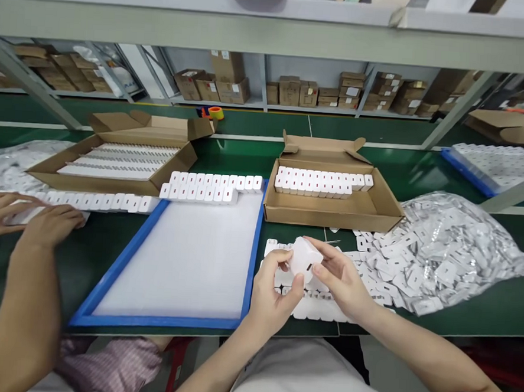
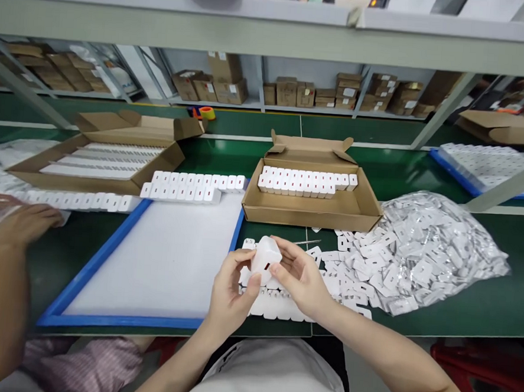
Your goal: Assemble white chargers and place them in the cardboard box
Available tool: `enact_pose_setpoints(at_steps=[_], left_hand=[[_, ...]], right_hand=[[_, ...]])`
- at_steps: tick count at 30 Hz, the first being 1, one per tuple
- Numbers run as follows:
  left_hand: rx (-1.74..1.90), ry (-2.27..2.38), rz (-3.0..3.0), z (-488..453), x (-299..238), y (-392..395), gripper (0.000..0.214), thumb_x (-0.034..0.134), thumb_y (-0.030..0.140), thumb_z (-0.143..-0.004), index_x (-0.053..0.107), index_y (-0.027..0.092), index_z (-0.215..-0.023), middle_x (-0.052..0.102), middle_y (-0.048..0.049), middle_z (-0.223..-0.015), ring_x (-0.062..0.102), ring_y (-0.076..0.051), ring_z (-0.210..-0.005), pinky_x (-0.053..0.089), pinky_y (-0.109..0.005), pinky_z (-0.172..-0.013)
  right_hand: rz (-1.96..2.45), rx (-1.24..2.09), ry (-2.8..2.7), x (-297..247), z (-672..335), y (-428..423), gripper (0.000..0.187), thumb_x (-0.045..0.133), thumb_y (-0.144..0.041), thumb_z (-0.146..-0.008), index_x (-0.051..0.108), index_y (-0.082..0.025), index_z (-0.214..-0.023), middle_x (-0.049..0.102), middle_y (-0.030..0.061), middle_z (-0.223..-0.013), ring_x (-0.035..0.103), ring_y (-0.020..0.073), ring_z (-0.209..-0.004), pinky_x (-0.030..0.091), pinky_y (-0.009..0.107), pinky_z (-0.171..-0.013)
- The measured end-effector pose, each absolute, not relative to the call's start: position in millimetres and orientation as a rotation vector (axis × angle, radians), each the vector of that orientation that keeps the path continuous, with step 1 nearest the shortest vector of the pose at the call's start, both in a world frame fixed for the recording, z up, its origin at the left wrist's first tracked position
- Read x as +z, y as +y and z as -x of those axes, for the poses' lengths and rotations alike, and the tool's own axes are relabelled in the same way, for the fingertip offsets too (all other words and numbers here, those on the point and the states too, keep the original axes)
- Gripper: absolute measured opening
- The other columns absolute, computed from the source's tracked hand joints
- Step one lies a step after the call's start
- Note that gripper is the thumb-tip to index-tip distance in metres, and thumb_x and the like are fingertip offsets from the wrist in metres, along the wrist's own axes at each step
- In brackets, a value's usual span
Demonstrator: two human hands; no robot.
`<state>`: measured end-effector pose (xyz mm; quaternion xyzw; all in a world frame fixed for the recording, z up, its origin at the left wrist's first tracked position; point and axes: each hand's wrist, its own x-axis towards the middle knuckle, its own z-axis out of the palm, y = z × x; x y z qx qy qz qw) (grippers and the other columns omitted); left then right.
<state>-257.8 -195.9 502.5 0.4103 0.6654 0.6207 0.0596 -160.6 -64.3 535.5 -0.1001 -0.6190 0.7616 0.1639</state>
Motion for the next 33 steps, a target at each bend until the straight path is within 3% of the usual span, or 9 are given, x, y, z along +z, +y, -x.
enact_pose_setpoints(at_steps=[5, 8, 11, 15, 26, 30, 33], left_hand=[[1.507, 2.051, -1.316, 263, 517, -202, 0.035, 0.047, 0.033, -0.099, 0.045, 0.031, -0.134, 0.042, -0.0101, -0.138, 0.045, -0.025, -0.126, 0.042, -0.039, -0.100], [1.520, 2.061, -1.240, 265, 522, -208, 0.032, 0.046, 0.035, -0.100, 0.046, 0.033, -0.131, 0.041, -0.0087, -0.138, 0.045, -0.024, -0.127, 0.042, -0.040, -0.100], [1.546, 2.097, -1.181, 263, 522, -214, 0.029, 0.050, 0.037, -0.098, 0.049, 0.032, -0.127, 0.041, -0.0087, -0.138, 0.046, -0.025, -0.126, 0.044, -0.040, -0.097], [1.613, 2.123, -1.129, 263, 520, -223, 0.028, 0.051, 0.035, -0.098, 0.050, 0.032, -0.126, 0.042, -0.0086, -0.138, 0.051, -0.023, -0.118, 0.044, -0.039, -0.092], [1.567, 2.245, -1.087, 293, 520, -224, 0.022, 0.048, 0.030, -0.098, 0.055, 0.025, -0.118, 0.053, -0.0081, -0.122, 0.057, -0.019, -0.104, 0.047, -0.035, -0.088], [1.537, 2.259, -1.081, 296, 519, -219, 0.021, 0.048, 0.027, -0.098, 0.058, 0.024, -0.116, 0.055, -0.0075, -0.121, 0.057, -0.019, -0.106, 0.046, -0.034, -0.090], [1.576, 2.255, -1.038, 297, 519, -215, 0.020, 0.048, 0.026, -0.097, 0.058, 0.023, -0.115, 0.056, -0.0072, -0.120, 0.058, -0.018, -0.105, 0.046, -0.033, -0.090]], right_hand=[[0.720, 1.648, -1.948, 563, 172, 21, 0.049, 0.074, -0.045, -0.083, 0.061, -0.028, -0.127, 0.060, 0.0052, -0.137, 0.057, 0.0235, -0.124, 0.050, 0.037, -0.105], [0.965, 1.554, -1.901, 570, 192, 104, 0.028, 0.062, -0.037, -0.094, 0.065, -0.020, -0.116, 0.064, 0.0081, -0.125, 0.062, 0.0211, -0.113, 0.055, 0.035, -0.096], [1.253, 1.559, -1.897, 561, 214, 164, 0.026, 0.062, -0.031, -0.095, 0.062, -0.013, -0.114, 0.065, 0.0082, -0.111, 0.066, 0.0185, -0.094, 0.059, 0.036, -0.079], [1.427, 1.555, -1.920, 539, 231, 188, 0.029, 0.062, -0.032, -0.096, 0.060, -0.014, -0.119, 0.064, 0.0077, -0.113, 0.065, 0.0183, -0.093, 0.059, 0.036, -0.078], [1.209, 1.331, -2.083, 540, 238, 178, 0.029, 0.061, -0.034, -0.096, 0.061, -0.015, -0.116, 0.064, 0.0074, -0.112, 0.065, 0.0180, -0.093, 0.058, 0.036, -0.079], [0.970, 1.142, -2.234, 555, 221, 144, 0.030, 0.058, -0.035, -0.096, 0.061, -0.014, -0.117, 0.062, 0.0109, -0.118, 0.061, 0.0241, -0.106, 0.051, 0.043, -0.093], [0.633, 1.178, -2.450, 553, 208, 89, 0.034, 0.061, -0.040, -0.091, 0.064, -0.021, -0.119, 0.064, 0.0097, -0.120, 0.060, 0.0257, -0.110, 0.048, 0.040, -0.098]])
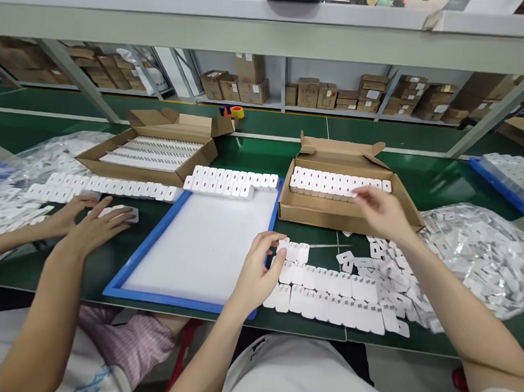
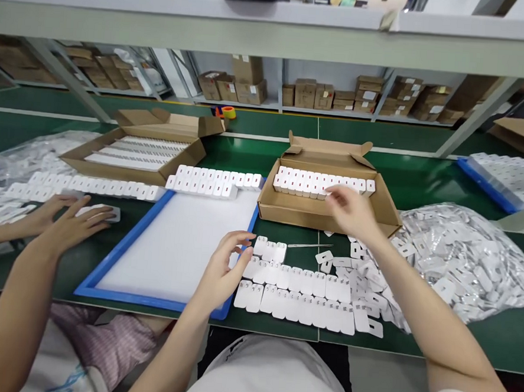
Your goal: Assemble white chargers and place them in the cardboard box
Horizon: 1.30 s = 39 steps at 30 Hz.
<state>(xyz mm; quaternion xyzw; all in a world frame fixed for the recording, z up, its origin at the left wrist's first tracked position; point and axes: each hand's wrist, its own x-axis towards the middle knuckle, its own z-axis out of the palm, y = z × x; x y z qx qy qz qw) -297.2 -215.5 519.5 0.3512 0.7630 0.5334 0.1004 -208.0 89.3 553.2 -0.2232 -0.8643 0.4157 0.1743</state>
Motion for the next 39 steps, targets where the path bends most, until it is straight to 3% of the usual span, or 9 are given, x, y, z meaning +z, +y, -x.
enact_pose_setpoints(at_steps=[2, 5, 16, 20, 23, 27, 32, 36, 39], left_hand=[[1.579, 2.241, -1.039, 297, 520, -214, 0.021, 0.048, 0.026, -0.097, 0.058, 0.023, -0.115, 0.056, -0.0072, -0.120, 0.058, -0.018, -0.105, 0.046, -0.032, -0.091], [1.561, 2.236, -1.081, 295, 522, -214, 0.022, 0.049, 0.025, -0.097, 0.058, 0.023, -0.117, 0.055, -0.0072, -0.122, 0.058, -0.018, -0.106, 0.046, -0.032, -0.091], [1.645, 2.185, -0.954, 294, 522, -239, 0.022, 0.051, 0.029, -0.096, 0.062, 0.022, -0.113, 0.058, -0.0093, -0.119, 0.059, -0.020, -0.104, 0.046, -0.034, -0.091], [1.776, 1.839, -0.674, 292, 520, -234, 0.024, 0.056, 0.038, -0.094, 0.066, 0.023, -0.109, 0.064, -0.0085, -0.112, 0.064, -0.021, -0.096, 0.051, -0.037, -0.089], [1.756, 1.609, -0.630, 285, 520, -220, 0.037, 0.048, 0.050, -0.096, 0.071, 0.024, -0.108, 0.071, -0.0111, -0.098, 0.070, -0.024, -0.078, 0.058, -0.041, -0.071], [1.729, 1.196, -0.614, 273, 522, -203, 0.053, 0.042, 0.065, -0.094, 0.077, 0.025, -0.093, 0.068, -0.0122, -0.075, 0.069, -0.025, -0.063, 0.060, -0.044, -0.062], [1.730, 1.069, -0.592, 267, 523, -208, 0.037, 0.048, 0.057, -0.095, 0.074, 0.033, -0.107, 0.071, -0.0082, -0.093, 0.072, -0.023, -0.082, 0.058, -0.042, -0.083], [1.700, 1.292, -0.748, 268, 527, -219, 0.033, 0.051, 0.049, -0.097, 0.069, 0.037, -0.122, 0.067, -0.0057, -0.118, 0.069, -0.025, -0.102, 0.057, -0.041, -0.090], [1.683, 1.455, -0.915, 268, 532, -224, 0.034, 0.045, 0.046, -0.100, 0.069, 0.037, -0.122, 0.066, -0.0024, -0.121, 0.062, -0.026, -0.116, 0.052, -0.043, -0.100]], right_hand=[[0.387, 1.309, -2.658, 541, 205, 50, 0.038, 0.073, -0.041, -0.079, 0.069, -0.025, -0.113, 0.069, 0.0071, -0.108, 0.065, 0.0235, -0.091, 0.055, 0.036, -0.081], [0.231, 1.394, -2.836, 513, 215, 11, 0.040, 0.070, -0.048, -0.080, 0.072, -0.024, -0.111, 0.070, 0.0074, -0.093, 0.064, 0.0199, -0.073, 0.052, 0.033, -0.065], [0.197, 1.541, -2.812, 479, 243, 15, 0.025, 0.064, -0.040, -0.088, 0.071, -0.017, -0.090, 0.070, 0.0055, -0.085, 0.061, 0.0153, -0.066, 0.050, 0.032, -0.065], [0.123, 1.659, -2.582, 508, 217, 13, 0.028, 0.058, -0.045, -0.092, 0.065, -0.020, -0.103, 0.068, 0.0088, -0.105, 0.066, 0.0199, -0.086, 0.055, 0.036, -0.077], [0.014, 1.723, -2.400, 527, 194, -1, 0.023, 0.057, -0.043, -0.094, 0.057, -0.023, -0.105, 0.060, 0.0100, -0.121, 0.063, 0.0209, -0.107, 0.055, 0.037, -0.088], [-0.162, 1.809, -2.180, 527, 172, -21, 0.014, 0.056, -0.025, -0.096, 0.053, -0.028, -0.109, 0.053, 0.0102, -0.128, 0.062, 0.0204, -0.112, 0.059, 0.036, -0.083], [-0.350, 1.534, -2.202, 515, 159, -26, 0.035, 0.059, -0.005, -0.089, 0.052, -0.031, -0.112, 0.053, 0.0093, -0.135, 0.055, 0.0247, -0.127, 0.055, 0.045, -0.097], [-0.443, 1.203, -2.288, 521, 155, -26, 0.031, 0.057, 0.000, -0.084, 0.054, -0.027, -0.099, 0.061, 0.0096, -0.124, 0.062, 0.0235, -0.116, 0.058, 0.041, -0.090], [-0.547, 1.099, -2.226, 528, 158, -30, 0.037, 0.057, 0.001, -0.083, 0.052, -0.027, -0.107, 0.064, 0.0096, -0.116, 0.064, 0.0233, -0.111, 0.060, 0.040, -0.084]])
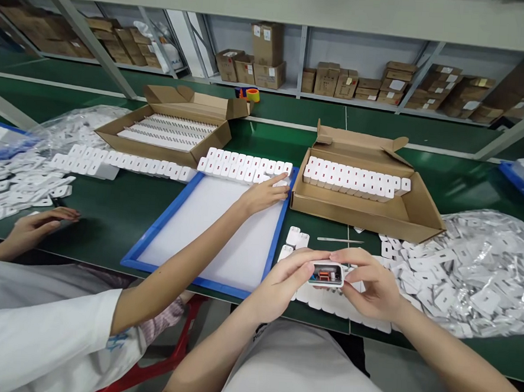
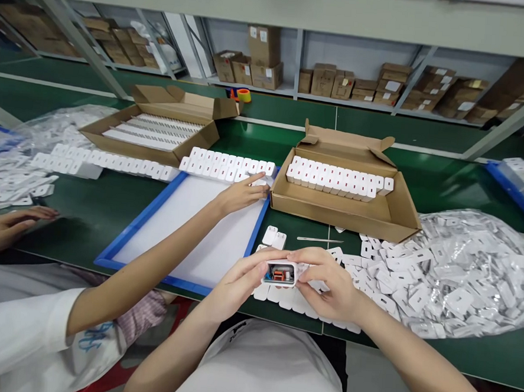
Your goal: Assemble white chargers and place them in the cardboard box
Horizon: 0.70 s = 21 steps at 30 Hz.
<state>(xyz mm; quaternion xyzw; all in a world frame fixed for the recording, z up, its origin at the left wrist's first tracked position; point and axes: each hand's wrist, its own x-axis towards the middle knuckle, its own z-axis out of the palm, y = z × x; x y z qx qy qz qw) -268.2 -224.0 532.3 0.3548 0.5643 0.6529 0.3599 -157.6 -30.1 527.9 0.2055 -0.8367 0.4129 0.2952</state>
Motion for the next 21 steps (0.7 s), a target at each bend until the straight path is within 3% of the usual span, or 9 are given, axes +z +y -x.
enact_pose_setpoints(at_steps=[5, 12, 21], left_hand=[[1.658, 1.514, -0.998, 266, 541, -228, 0.035, 0.041, 0.043, -0.102, 0.066, 0.036, -0.125, 0.065, -0.0002, -0.120, 0.058, -0.024, -0.116, 0.048, -0.039, -0.100], [1.639, 1.615, -1.078, 261, 548, -232, 0.035, 0.039, 0.042, -0.103, 0.062, 0.038, -0.129, 0.063, -0.0008, -0.115, 0.057, -0.022, -0.113, 0.047, -0.037, -0.099], [1.657, 1.474, -0.951, 259, 546, -232, 0.032, 0.049, 0.044, -0.099, 0.063, 0.031, -0.124, 0.064, -0.0030, -0.123, 0.057, -0.024, -0.119, 0.048, -0.037, -0.102]], right_hand=[[-0.636, 0.911, -2.171, 532, 160, -37, 0.048, 0.055, 0.005, -0.079, 0.051, -0.022, -0.119, 0.060, 0.0125, -0.119, 0.063, 0.0217, -0.112, 0.059, 0.036, -0.083], [-0.602, 0.736, -2.236, 542, 157, -47, 0.044, 0.056, -0.002, -0.086, 0.054, -0.018, -0.126, 0.061, 0.0142, -0.114, 0.062, 0.0232, -0.111, 0.060, 0.039, -0.085], [-0.714, 0.571, -2.181, 545, 161, -53, 0.032, 0.060, 0.004, -0.081, 0.062, -0.010, -0.109, 0.062, 0.0154, -0.103, 0.061, 0.0227, -0.094, 0.058, 0.037, -0.071]])
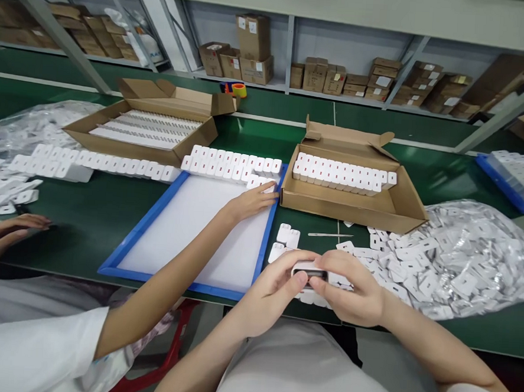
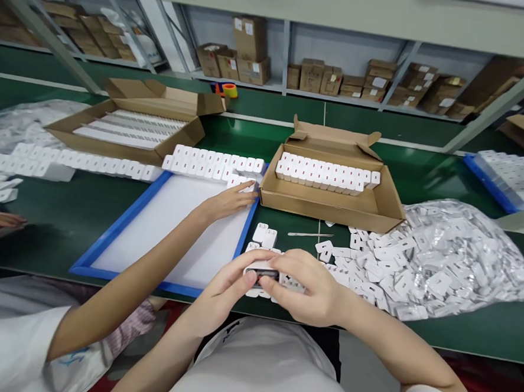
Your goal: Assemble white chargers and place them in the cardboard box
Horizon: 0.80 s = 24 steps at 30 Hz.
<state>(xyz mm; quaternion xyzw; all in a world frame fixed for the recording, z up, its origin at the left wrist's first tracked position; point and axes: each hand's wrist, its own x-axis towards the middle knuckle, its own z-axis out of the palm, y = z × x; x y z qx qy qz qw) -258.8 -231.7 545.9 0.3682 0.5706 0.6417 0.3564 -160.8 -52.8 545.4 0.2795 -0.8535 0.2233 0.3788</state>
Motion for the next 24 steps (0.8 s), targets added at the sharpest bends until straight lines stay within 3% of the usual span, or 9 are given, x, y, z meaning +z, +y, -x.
enact_pose_setpoints(at_steps=[4, 7, 10, 12, 15, 17, 19, 21, 24], left_hand=[[1.594, 1.422, -0.935, 260, 543, -230, 0.038, 0.056, 0.044, -0.096, 0.060, 0.023, -0.127, 0.060, -0.0078, -0.133, 0.054, -0.025, -0.125, 0.044, -0.035, -0.108], [1.514, 1.463, -0.930, 260, 535, -229, 0.041, 0.056, 0.043, -0.096, 0.058, 0.021, -0.130, 0.058, -0.0100, -0.137, 0.054, -0.025, -0.126, 0.043, -0.036, -0.109], [1.481, 1.465, -0.862, 257, 526, -225, 0.041, 0.056, 0.041, -0.096, 0.057, 0.022, -0.132, 0.059, -0.0101, -0.136, 0.054, -0.024, -0.126, 0.041, -0.037, -0.110], [1.506, 1.397, -0.817, 256, 521, -222, 0.041, 0.063, 0.040, -0.093, 0.060, 0.022, -0.129, 0.062, -0.0096, -0.132, 0.054, -0.024, -0.126, 0.041, -0.036, -0.110], [1.568, 1.277, -0.676, 256, 517, -219, 0.041, 0.071, 0.041, -0.086, 0.066, 0.022, -0.122, 0.063, -0.0093, -0.127, 0.058, -0.023, -0.114, 0.051, -0.030, -0.092], [1.622, 1.242, -0.521, 257, 517, -219, 0.040, 0.071, 0.045, -0.086, 0.068, 0.023, -0.119, 0.063, -0.0091, -0.120, 0.061, -0.020, -0.098, 0.051, -0.026, -0.075], [1.677, 1.191, -0.387, 260, 519, -219, 0.041, 0.070, 0.048, -0.086, 0.070, 0.022, -0.118, 0.064, -0.0076, -0.104, 0.059, -0.014, -0.079, 0.047, -0.025, -0.067], [1.712, 1.122, -0.329, 263, 521, -220, 0.043, 0.071, 0.049, -0.084, 0.070, 0.021, -0.118, 0.062, -0.0057, -0.091, 0.057, -0.012, -0.069, 0.043, -0.025, -0.065], [1.741, 1.081, -0.319, 266, 524, -219, 0.046, 0.068, 0.053, -0.085, 0.071, 0.019, -0.116, 0.062, -0.0065, -0.088, 0.055, -0.012, -0.065, 0.040, -0.027, -0.064]], right_hand=[[-0.776, 0.583, -2.198, 543, 158, -51, 0.021, 0.058, -0.005, -0.088, 0.058, -0.013, -0.107, 0.068, 0.0139, -0.100, 0.063, 0.0238, -0.103, 0.059, 0.039, -0.080], [-0.724, 0.666, -2.247, 541, 155, -52, 0.015, 0.050, -0.010, -0.095, 0.052, -0.019, -0.107, 0.071, 0.0126, -0.105, 0.064, 0.0195, -0.104, 0.059, 0.036, -0.084], [-0.689, 0.700, -2.294, 542, 150, -52, 0.023, 0.054, -0.010, -0.094, 0.050, -0.019, -0.114, 0.071, 0.0125, -0.105, 0.065, 0.0176, -0.105, 0.057, 0.033, -0.087], [-0.701, 0.744, -2.384, 543, 146, -43, 0.033, 0.059, -0.015, -0.094, 0.048, -0.018, -0.125, 0.069, 0.0147, -0.115, 0.063, 0.0181, -0.113, 0.055, 0.033, -0.092], [-0.484, 0.886, -2.683, 543, 139, -7, 0.045, 0.064, -0.038, -0.093, 0.049, -0.021, -0.131, 0.061, 0.0144, -0.132, 0.057, 0.0213, -0.124, 0.052, 0.036, -0.100], [-0.060, 0.864, -2.862, 536, 134, 28, 0.034, 0.055, -0.046, -0.096, 0.057, -0.025, -0.123, 0.065, 0.0089, -0.126, 0.060, 0.0220, -0.120, 0.052, 0.038, -0.101], [0.211, 0.758, -2.946, 523, 130, 60, 0.028, 0.051, -0.038, -0.097, 0.063, -0.022, -0.117, 0.068, 0.0111, -0.121, 0.064, 0.0278, -0.114, 0.053, 0.045, -0.096], [0.307, 0.682, -3.027, 505, 126, 82, 0.026, 0.057, -0.032, -0.091, 0.068, -0.020, -0.111, 0.071, 0.0126, -0.116, 0.066, 0.0332, -0.108, 0.055, 0.049, -0.089], [0.331, 0.620, -3.120, 479, 121, 95, 0.024, 0.060, -0.024, -0.084, 0.072, -0.021, -0.105, 0.074, 0.0096, -0.107, 0.070, 0.0305, -0.096, 0.058, 0.044, -0.081]])
